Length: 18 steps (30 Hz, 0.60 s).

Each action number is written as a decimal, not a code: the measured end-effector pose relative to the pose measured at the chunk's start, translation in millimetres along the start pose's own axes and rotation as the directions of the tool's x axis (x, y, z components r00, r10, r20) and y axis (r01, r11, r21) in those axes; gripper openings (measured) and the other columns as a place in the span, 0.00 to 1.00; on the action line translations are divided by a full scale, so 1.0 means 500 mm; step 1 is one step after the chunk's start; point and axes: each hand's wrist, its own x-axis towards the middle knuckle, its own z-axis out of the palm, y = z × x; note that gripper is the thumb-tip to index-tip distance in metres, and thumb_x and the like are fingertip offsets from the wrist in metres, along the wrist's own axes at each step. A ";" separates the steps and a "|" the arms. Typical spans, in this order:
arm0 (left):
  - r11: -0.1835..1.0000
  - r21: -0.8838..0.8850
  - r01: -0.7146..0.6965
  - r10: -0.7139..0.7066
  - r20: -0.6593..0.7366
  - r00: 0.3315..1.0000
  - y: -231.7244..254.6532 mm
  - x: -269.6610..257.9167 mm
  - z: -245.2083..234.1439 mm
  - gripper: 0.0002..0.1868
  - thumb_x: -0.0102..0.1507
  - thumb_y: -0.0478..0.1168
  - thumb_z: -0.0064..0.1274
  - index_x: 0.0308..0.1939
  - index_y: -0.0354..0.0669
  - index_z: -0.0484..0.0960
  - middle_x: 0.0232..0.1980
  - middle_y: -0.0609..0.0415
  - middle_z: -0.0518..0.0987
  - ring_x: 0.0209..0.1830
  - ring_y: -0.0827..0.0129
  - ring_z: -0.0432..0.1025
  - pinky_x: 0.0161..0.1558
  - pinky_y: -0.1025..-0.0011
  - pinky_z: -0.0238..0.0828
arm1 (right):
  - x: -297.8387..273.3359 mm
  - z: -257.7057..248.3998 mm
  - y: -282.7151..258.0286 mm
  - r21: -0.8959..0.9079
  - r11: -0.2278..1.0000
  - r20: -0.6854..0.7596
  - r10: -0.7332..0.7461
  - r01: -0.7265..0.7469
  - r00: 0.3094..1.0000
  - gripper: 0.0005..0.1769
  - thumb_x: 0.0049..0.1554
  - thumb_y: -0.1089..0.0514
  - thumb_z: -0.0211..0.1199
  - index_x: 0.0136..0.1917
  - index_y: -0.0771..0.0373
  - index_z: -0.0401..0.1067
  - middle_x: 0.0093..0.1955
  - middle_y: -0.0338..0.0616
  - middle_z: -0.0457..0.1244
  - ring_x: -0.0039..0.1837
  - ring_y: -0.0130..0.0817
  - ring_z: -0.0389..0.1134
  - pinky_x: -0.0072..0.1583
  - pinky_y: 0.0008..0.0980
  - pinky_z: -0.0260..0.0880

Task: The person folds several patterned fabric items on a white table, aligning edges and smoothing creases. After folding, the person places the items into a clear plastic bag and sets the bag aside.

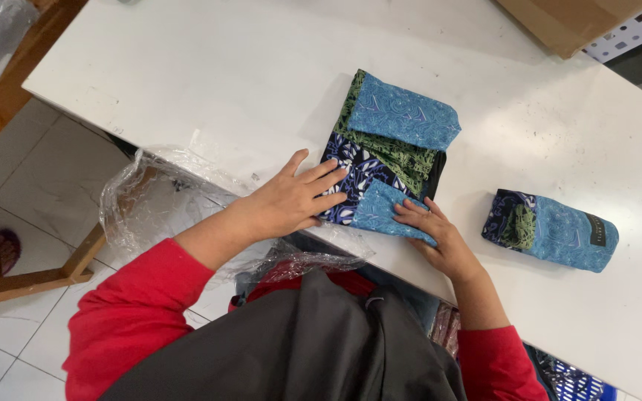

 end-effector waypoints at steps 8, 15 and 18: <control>0.830 -0.551 0.083 -0.265 -0.259 0.929 -0.087 0.105 0.014 0.18 0.69 0.43 0.53 0.62 0.44 0.74 0.58 0.46 0.80 0.57 0.53 0.76 0.60 0.58 0.71 | 0.043 -0.053 0.091 0.450 0.842 -0.410 0.490 -0.296 0.769 0.20 0.68 0.58 0.54 0.72 0.65 0.70 0.48 0.45 0.64 0.49 0.26 0.63 0.53 0.26 0.66; 0.718 -0.530 0.452 -0.670 -0.349 0.655 -0.188 0.264 0.129 0.11 0.71 0.43 0.45 0.50 0.41 0.76 0.45 0.42 0.82 0.48 0.48 0.77 0.49 0.55 0.73 | 0.225 -0.081 0.130 0.433 0.853 -0.518 0.500 -0.291 0.694 0.30 0.67 0.51 0.57 0.78 0.60 0.53 0.43 0.46 0.67 0.44 0.28 0.66 0.48 0.29 0.67; 0.656 -0.476 0.585 -0.741 -0.261 0.618 -0.223 0.277 0.181 0.12 0.71 0.44 0.43 0.47 0.40 0.76 0.43 0.41 0.82 0.45 0.47 0.77 0.47 0.53 0.73 | 0.257 -0.075 0.146 0.175 0.857 -0.560 0.492 -0.485 0.667 0.21 0.65 0.50 0.62 0.67 0.62 0.71 0.40 0.48 0.67 0.42 0.33 0.67 0.47 0.34 0.68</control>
